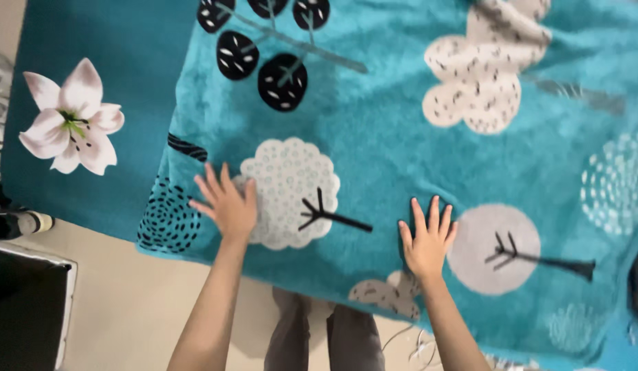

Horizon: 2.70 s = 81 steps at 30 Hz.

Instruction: The person folds a large teal patterned blanket on a bed. They spread it out, smooth it, fold it in half multiple times, and place the folded blanket on a stack of other bedding.

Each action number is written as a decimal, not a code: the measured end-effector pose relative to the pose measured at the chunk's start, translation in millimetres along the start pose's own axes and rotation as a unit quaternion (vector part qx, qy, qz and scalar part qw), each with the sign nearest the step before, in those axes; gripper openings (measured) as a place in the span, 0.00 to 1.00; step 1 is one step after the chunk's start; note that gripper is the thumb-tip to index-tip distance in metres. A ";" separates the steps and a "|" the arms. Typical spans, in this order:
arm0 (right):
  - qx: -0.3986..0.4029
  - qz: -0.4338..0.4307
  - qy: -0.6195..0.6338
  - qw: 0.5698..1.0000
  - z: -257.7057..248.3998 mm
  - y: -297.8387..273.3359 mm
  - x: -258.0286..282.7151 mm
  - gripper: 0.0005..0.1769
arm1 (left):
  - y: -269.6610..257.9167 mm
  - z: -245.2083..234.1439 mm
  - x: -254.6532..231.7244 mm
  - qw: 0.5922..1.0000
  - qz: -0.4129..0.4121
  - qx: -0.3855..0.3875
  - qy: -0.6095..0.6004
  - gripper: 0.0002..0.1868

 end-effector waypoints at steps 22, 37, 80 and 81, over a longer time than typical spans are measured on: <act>0.218 0.158 0.042 0.962 43.7 450.4 48.4 0.78 | 192.3 9.6 -93.7 0.833 -0.107 0.503 0.203 0.64; 0.289 0.304 -0.033 0.907 34.5 458.2 83.0 0.84 | 565.2 -1.1 -271.2 0.885 0.294 0.254 0.258 0.24; -0.077 -0.075 0.033 0.994 -135.5 492.7 -149.1 0.12 | 375.6 107.9 -457.3 0.903 0.421 0.081 -0.036 0.15; -0.072 -0.060 0.028 0.995 -128.0 494.4 -154.7 0.07 | 375.7 102.9 -454.4 0.892 0.447 0.063 -0.023 0.16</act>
Point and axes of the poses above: each hand's wrist, its own y-axis towards the middle knuckle, its own z-axis out of the palm, x = y × z, the point moved 6 cm from there along y, towards the middle knuckle, and after that the axes turned 3 degrees about z, right-handed, at the moved point
